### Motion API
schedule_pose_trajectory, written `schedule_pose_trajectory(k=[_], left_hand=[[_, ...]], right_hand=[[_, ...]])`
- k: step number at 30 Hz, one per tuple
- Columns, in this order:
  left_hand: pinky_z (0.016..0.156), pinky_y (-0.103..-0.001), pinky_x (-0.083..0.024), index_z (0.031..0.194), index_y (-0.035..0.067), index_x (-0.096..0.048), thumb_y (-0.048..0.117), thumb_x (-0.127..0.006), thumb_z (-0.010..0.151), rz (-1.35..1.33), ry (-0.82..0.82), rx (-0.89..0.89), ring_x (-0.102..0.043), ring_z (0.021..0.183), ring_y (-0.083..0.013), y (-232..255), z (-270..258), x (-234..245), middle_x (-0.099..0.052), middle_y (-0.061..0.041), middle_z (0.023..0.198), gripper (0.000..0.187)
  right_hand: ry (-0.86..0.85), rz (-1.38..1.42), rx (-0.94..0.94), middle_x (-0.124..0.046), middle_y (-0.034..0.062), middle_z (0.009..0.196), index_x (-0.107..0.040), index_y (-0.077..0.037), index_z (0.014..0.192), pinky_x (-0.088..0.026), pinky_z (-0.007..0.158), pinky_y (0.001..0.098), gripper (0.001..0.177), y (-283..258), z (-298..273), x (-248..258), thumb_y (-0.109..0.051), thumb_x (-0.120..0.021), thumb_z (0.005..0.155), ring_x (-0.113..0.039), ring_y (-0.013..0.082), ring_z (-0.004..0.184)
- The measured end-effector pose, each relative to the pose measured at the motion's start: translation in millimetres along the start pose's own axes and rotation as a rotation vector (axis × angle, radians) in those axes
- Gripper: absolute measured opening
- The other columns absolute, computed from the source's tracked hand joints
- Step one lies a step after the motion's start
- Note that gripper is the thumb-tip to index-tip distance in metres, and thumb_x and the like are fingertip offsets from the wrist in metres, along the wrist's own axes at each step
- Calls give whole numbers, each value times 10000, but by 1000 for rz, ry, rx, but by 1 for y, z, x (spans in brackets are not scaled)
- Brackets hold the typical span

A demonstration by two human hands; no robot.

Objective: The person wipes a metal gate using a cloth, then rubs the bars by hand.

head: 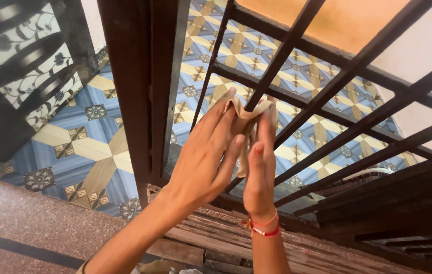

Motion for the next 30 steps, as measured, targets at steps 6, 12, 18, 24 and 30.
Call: schedule_pose_trajectory(k=[6, 12, 18, 24, 30], left_hand=[[1112, -469, -485, 1380, -133, -524, 134, -526, 1064, -14, 5, 69, -580, 1312, -474, -11, -5, 1, -540, -319, 1456, 414], [1036, -464, -492, 1308, -112, -562, 129, -547, 1024, -4, -79, 158, -610, 1219, -457, -26, -31, -9, -580, -293, 1405, 373], [1045, -477, -463, 1273, -63, -576, 125, -520, 1015, -28, -191, 247, -586, 1224, -458, -47, -70, -27, -533, -283, 1474, 324], [1063, -518, -419, 1286, -79, -570, 145, -553, 979, 26, -260, 213, -551, 1237, -496, -75, -109, -40, -527, -306, 1431, 380], [884, -463, -530, 1150, -10, -661, 200, -573, 969, -28, -370, 547, -675, 1035, -414, -84, -130, -25, -697, -206, 1231, 291]], right_hand=[[-10, -165, 65, -41, 194, 1789, -208, 17, 1665, -122, 1384, 460, 727, 22, -2, -8, -507, -243, 1163, -62, 324, 1687], [5, -157, -84, -85, 215, 1765, -225, 19, 1639, -111, 1343, 476, 709, 55, -35, -20, -487, -234, 1142, -69, 345, 1660], [-13, -169, -165, -114, 220, 1758, -260, 26, 1626, -62, 1324, 479, 733, 82, -61, -27, -501, -204, 1120, -44, 351, 1650], [-67, -105, -358, -77, 220, 1740, -204, 36, 1616, -95, 1286, 495, 770, 118, -92, -30, -524, -222, 1088, -45, 347, 1623], [-58, -287, -413, -355, 206, 1622, -460, -2, 1493, -291, 1212, 494, 580, 117, -142, -23, -334, -499, 1020, -328, 346, 1527]])
Point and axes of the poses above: each hand's wrist, its own z-axis towards the middle knuckle, its own x-axis out of the back of the hand, y = z × x, the point moved 2 cm from there along z, towards the middle knuckle
